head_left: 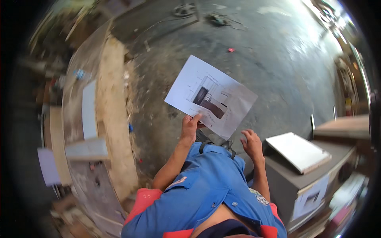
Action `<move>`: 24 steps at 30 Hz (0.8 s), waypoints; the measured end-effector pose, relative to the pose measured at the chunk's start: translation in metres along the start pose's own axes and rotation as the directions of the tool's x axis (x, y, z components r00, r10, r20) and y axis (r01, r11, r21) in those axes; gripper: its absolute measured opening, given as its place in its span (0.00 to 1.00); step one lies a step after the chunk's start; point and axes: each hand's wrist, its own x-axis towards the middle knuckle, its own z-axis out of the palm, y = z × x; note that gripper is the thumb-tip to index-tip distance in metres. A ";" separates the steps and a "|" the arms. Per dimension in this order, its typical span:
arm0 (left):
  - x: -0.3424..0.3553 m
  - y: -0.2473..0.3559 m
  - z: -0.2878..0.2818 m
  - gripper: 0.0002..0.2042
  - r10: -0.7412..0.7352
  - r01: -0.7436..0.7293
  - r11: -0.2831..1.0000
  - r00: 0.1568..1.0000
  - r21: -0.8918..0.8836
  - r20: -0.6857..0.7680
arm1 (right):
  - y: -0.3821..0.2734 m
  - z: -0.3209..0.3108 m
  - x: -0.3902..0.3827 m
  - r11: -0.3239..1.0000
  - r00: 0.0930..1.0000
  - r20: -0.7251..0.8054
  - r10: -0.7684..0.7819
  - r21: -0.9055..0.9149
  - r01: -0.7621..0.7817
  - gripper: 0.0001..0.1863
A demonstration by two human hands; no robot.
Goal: The person holds a sheet of paper containing technical drawings of cabinetry and points to various parts of the diagram while looking at unfinished wooden structures in the workshop.
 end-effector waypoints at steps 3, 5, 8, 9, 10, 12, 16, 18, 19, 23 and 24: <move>-0.012 -0.005 0.006 0.08 0.032 -0.026 0.999 0.984 0.034 -0.174 | 0.046 0.002 0.032 0.973 0.906 0.422 -0.023 -0.197 0.116 0.17; -0.013 -0.027 0.000 0.08 0.076 -0.073 0.997 0.964 0.019 -0.256 | 0.076 0.018 0.040 0.969 0.859 0.511 -0.020 -0.202 0.142 0.17; -0.018 -0.052 0.004 0.09 0.139 -0.154 0.988 0.931 -0.016 -0.338 | 0.118 0.038 0.042 0.961 0.873 0.470 -0.131 -0.156 0.229 0.19; -0.017 -0.063 0.005 0.09 0.180 -0.207 0.977 0.920 -0.042 -0.349 | 0.132 0.047 0.043 0.962 0.875 0.459 -0.150 -0.138 0.237 0.19; -0.016 -0.073 0.004 0.09 0.220 -0.261 0.963 0.905 -0.067 -0.363 | 0.146 0.062 0.044 0.953 0.876 0.446 -0.184 -0.138 0.270 0.19; -0.014 -0.089 0.001 0.08 0.269 -0.316 0.946 0.889 -0.069 -0.372 | 0.187 0.103 0.049 0.982 0.890 0.428 -0.155 -0.031 0.186 0.18; -0.032 -0.079 0.040 0.08 0.360 -0.400 0.916 0.854 -0.031 -0.374 | 0.325 0.185 0.027 0.914 0.948 0.294 0.122 0.340 -0.223 0.17; -0.029 -0.085 0.053 0.08 0.381 -0.410 0.912 0.834 0.015 -0.399 | 0.426 0.196 -0.001 0.858 0.844 0.505 0.178 0.341 -0.385 0.17; -0.031 -0.088 0.057 0.08 0.391 -0.408 0.912 0.817 0.054 -0.424 | 0.451 0.186 -0.010 0.812 0.748 0.649 0.135 0.361 -0.459 0.17; -0.029 -0.104 0.051 0.08 0.418 -0.431 0.896 0.734 0.108 -0.535 | 0.462 0.150 -0.018 0.763 0.713 0.626 0.316 0.279 -0.583 0.14; -0.022 -0.109 0.051 0.09 0.411 -0.426 0.899 0.732 0.106 -0.543 | 0.472 0.152 -0.019 0.749 0.762 0.572 0.304 0.350 -0.562 0.14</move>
